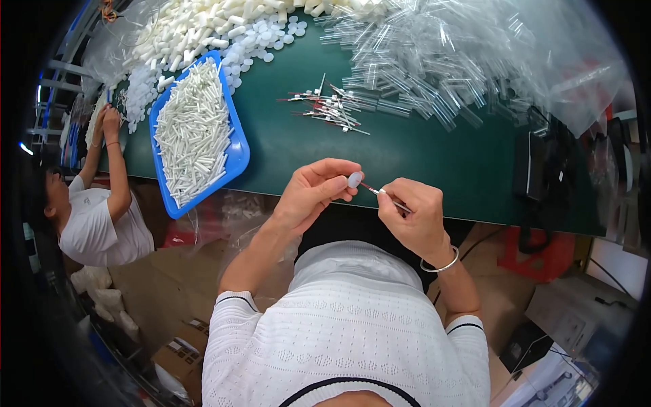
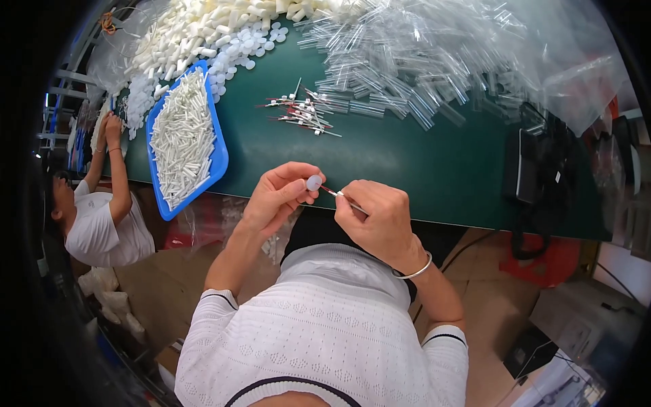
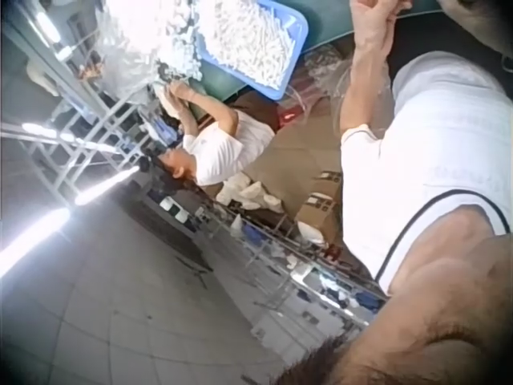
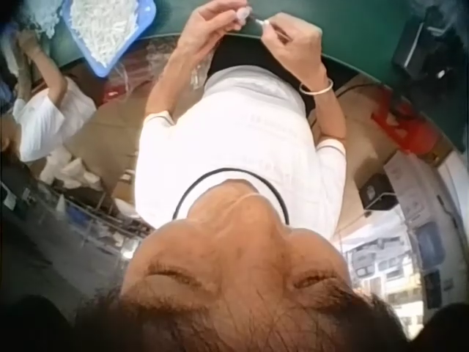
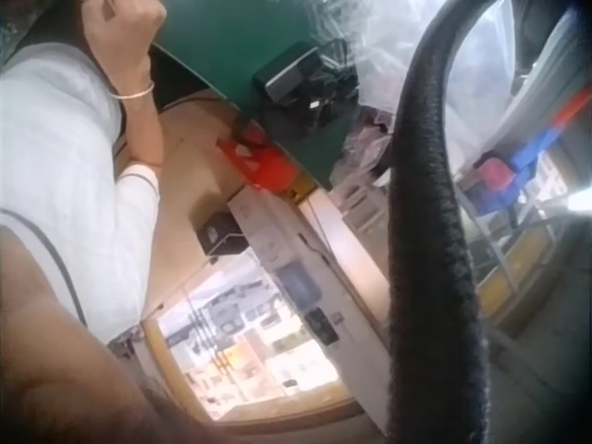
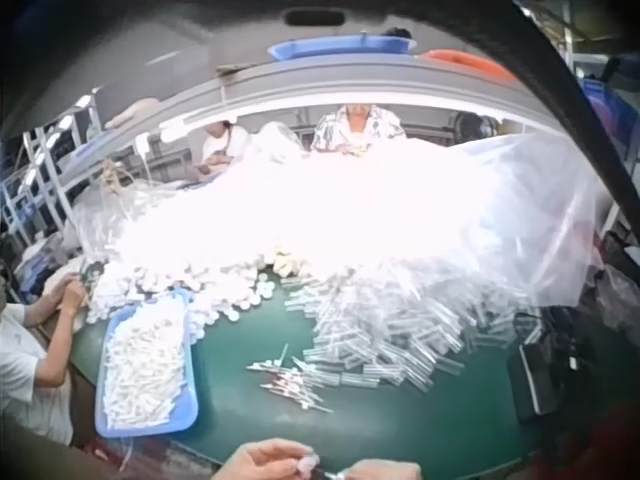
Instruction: The person assembles small plastic tubes and white components by hand on a factory work table.
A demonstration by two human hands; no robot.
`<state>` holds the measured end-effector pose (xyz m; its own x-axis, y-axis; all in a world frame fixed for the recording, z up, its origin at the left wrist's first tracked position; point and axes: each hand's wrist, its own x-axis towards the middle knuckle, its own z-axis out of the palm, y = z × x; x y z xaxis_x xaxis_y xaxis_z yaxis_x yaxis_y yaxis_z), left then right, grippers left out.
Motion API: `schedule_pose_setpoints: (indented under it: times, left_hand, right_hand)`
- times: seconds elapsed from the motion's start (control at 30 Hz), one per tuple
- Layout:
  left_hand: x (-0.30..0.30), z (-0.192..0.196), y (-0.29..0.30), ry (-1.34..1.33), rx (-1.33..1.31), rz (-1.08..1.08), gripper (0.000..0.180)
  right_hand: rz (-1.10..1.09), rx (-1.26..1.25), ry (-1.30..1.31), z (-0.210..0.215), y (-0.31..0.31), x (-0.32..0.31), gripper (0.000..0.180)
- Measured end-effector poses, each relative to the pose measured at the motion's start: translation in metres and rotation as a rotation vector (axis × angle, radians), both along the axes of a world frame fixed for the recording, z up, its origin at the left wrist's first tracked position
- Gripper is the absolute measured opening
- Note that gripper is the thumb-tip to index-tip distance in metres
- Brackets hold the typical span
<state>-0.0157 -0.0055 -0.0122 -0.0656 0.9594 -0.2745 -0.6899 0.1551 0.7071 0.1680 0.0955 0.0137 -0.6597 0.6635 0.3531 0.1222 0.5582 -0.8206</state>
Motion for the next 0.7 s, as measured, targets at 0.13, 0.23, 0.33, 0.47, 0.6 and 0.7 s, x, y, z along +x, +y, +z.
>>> schedule_pose_setpoints:
  times: [0.13, 0.23, 0.33, 0.47, 0.6, 0.7]
  left_hand:
    - [0.005, 0.002, 0.002, 0.119, 0.037, 0.006, 0.029]
    - [0.011, -0.003, 0.002, 0.095, 0.066, 0.020, 0.025]
    - [0.019, -0.014, 0.004, 0.052, 0.118, 0.074, 0.021]
    - [0.030, -0.022, 0.006, 0.217, 0.301, 0.185, 0.018]
    - [0.031, -0.017, 0.001, 0.181, 0.338, 0.199, 0.018]
    - [0.027, -0.006, -0.006, 0.281, 0.280, 0.288, 0.019]
  right_hand:
    - [0.019, 0.049, -0.036, 0.006, 0.000, -0.001, 0.008]
    - [0.051, 0.064, -0.028, 0.001, -0.004, -0.005, 0.006]
    - [0.085, 0.055, -0.044, -0.007, -0.006, -0.006, 0.006]
    - [0.041, 0.063, 0.012, -0.021, -0.011, -0.010, 0.007]
    - [0.050, -0.299, 0.101, -0.031, -0.024, -0.013, 0.008]
    - [0.303, -0.440, 0.127, -0.029, -0.006, -0.017, 0.011]
